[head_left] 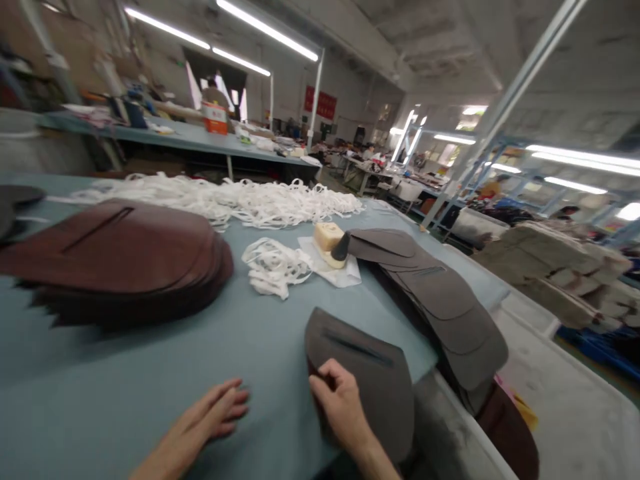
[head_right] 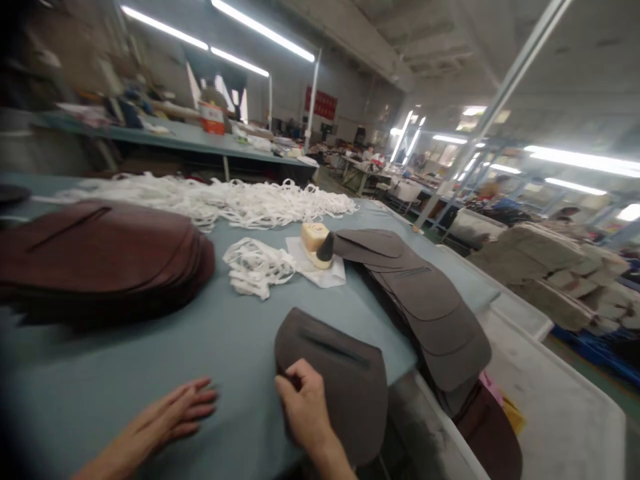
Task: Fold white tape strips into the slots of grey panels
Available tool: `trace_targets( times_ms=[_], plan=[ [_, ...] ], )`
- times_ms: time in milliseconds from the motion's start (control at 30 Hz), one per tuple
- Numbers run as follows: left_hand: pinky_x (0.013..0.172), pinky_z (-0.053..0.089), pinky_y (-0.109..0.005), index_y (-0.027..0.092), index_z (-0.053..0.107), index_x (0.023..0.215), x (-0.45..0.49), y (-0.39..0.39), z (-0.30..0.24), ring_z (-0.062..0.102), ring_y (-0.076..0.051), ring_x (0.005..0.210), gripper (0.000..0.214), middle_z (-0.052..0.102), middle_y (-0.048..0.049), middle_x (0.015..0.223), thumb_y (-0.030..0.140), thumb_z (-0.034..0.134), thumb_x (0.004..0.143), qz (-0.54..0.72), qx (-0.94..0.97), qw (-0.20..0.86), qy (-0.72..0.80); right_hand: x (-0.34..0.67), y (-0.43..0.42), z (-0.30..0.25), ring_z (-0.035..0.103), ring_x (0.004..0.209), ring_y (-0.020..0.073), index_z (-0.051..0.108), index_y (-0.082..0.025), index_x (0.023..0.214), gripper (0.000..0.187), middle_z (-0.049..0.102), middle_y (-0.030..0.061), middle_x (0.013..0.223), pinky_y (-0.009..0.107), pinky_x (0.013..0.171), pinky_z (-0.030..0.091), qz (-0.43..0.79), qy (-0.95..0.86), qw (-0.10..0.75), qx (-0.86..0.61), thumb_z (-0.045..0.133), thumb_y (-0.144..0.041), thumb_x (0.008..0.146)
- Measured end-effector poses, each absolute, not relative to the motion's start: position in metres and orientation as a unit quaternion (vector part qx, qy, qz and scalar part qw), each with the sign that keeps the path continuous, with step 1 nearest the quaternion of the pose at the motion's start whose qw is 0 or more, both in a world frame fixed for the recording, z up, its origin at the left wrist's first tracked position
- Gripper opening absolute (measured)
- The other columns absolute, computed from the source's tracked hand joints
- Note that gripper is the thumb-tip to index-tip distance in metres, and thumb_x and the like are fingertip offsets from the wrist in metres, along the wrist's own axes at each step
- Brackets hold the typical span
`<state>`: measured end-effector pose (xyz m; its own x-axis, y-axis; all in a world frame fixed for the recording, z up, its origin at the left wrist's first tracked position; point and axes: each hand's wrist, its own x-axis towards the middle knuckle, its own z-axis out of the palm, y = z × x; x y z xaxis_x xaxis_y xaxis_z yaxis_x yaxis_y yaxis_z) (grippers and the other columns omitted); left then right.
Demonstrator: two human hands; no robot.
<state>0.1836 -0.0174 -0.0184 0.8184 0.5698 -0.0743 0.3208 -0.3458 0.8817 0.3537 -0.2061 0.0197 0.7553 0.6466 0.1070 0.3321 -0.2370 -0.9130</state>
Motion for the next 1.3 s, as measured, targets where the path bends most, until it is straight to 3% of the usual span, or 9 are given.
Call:
trace_targets(
  times_ms=[67,200,300,400,533,667,867,1067,1300],
  plan=[
    [0.069,0.056,-0.035,0.017,0.053,0.118,0.178,-0.014,-0.021,0.068,-0.024,0.086,0.059,0.069,-0.0123,0.102,0.063,0.035,0.086,0.093,0.663,0.637,0.382,0.288,-0.179,0.010,0.047,0.065,0.0101,0.055,-0.019,0.065,0.017,0.052,-0.0041,0.066,0.020,0.063,0.039,0.220,-0.399,0.490,-0.743,0.060,-0.026,0.079],
    [0.071,0.054,-0.037,0.012,0.056,0.115,0.151,-0.002,-0.008,0.068,-0.027,0.083,0.060,0.071,-0.0115,0.096,0.052,0.066,0.070,0.132,0.540,0.709,0.434,0.235,-0.165,0.011,0.057,0.081,0.0127,0.065,-0.024,0.078,0.011,0.064,-0.0010,0.085,0.022,0.074,0.044,0.302,-0.574,0.440,-0.621,0.061,-0.031,0.083],
    [0.070,0.054,-0.037,0.014,0.056,0.117,0.122,0.001,0.005,0.068,-0.026,0.078,0.058,0.071,-0.0101,0.095,0.045,0.069,0.070,0.145,0.490,0.742,0.434,0.274,-0.169,0.008,0.056,0.094,0.0174,0.065,-0.021,0.081,0.022,0.064,0.0053,0.095,0.031,0.086,0.043,0.189,-0.545,0.427,-0.697,0.048,-0.030,0.091],
    [0.074,0.054,-0.037,0.016,0.056,0.119,0.106,-0.002,0.015,0.068,-0.026,0.082,0.057,0.071,-0.0097,0.100,0.043,0.070,0.071,0.143,0.462,0.764,0.427,0.330,-0.173,-0.007,0.049,0.106,0.0321,0.063,-0.015,0.102,0.035,0.057,0.0171,0.110,0.048,0.088,0.040,-0.005,-0.424,0.302,-0.854,0.059,-0.043,0.082],
    [0.075,0.054,-0.035,0.017,0.056,0.118,0.106,-0.005,0.024,0.068,-0.026,0.084,0.057,0.071,-0.0095,0.101,0.038,0.074,0.068,0.134,0.445,0.779,0.421,0.361,-0.176,-0.016,0.048,0.108,0.0368,0.051,-0.008,0.124,0.065,0.054,0.0216,0.113,0.049,0.085,0.042,-0.001,-0.395,0.202,-0.896,0.068,-0.044,0.072],
    [0.074,0.055,-0.039,0.017,0.054,0.118,0.105,-0.008,0.030,0.069,-0.026,0.080,0.052,0.070,-0.0119,0.102,0.033,0.072,0.071,0.113,0.379,0.821,0.412,0.365,-0.177,-0.001,0.055,0.103,0.0316,0.048,-0.010,0.125,0.075,0.058,0.0173,0.112,0.044,0.089,0.043,0.145,-0.336,0.311,-0.877,0.076,-0.042,0.062],
    [0.078,0.055,-0.045,0.015,0.054,0.117,0.086,-0.016,0.025,0.069,-0.029,0.083,0.048,0.070,-0.0143,0.100,0.025,0.071,0.072,0.119,0.328,0.835,0.426,0.368,-0.192,0.020,0.064,0.087,0.0214,0.060,-0.015,0.104,0.040,0.068,0.0084,0.099,0.036,0.082,0.049,0.522,-0.222,0.567,-0.597,0.071,-0.037,0.072],
    [0.077,0.056,-0.039,0.015,0.061,0.106,0.074,-0.020,0.020,0.069,-0.027,0.081,0.040,0.072,-0.0113,0.094,0.020,0.072,0.068,0.122,0.294,0.854,0.412,0.373,-0.192,0.013,0.065,0.073,0.0175,0.067,-0.012,0.094,0.034,0.071,0.0080,0.085,0.033,0.077,0.050,0.614,-0.190,0.600,-0.476,0.075,-0.033,0.069],
    [0.066,0.057,-0.033,0.015,0.069,0.071,0.052,-0.014,0.007,0.068,-0.023,0.067,0.015,0.071,-0.0062,0.070,0.020,0.075,0.059,0.106,0.263,0.892,0.353,0.364,-0.192,0.004,0.051,0.046,0.0080,0.066,-0.013,0.082,0.037,0.061,-0.0004,0.057,0.019,0.048,0.043,0.666,-0.178,0.601,-0.405,0.077,-0.044,0.065]
  ],
)
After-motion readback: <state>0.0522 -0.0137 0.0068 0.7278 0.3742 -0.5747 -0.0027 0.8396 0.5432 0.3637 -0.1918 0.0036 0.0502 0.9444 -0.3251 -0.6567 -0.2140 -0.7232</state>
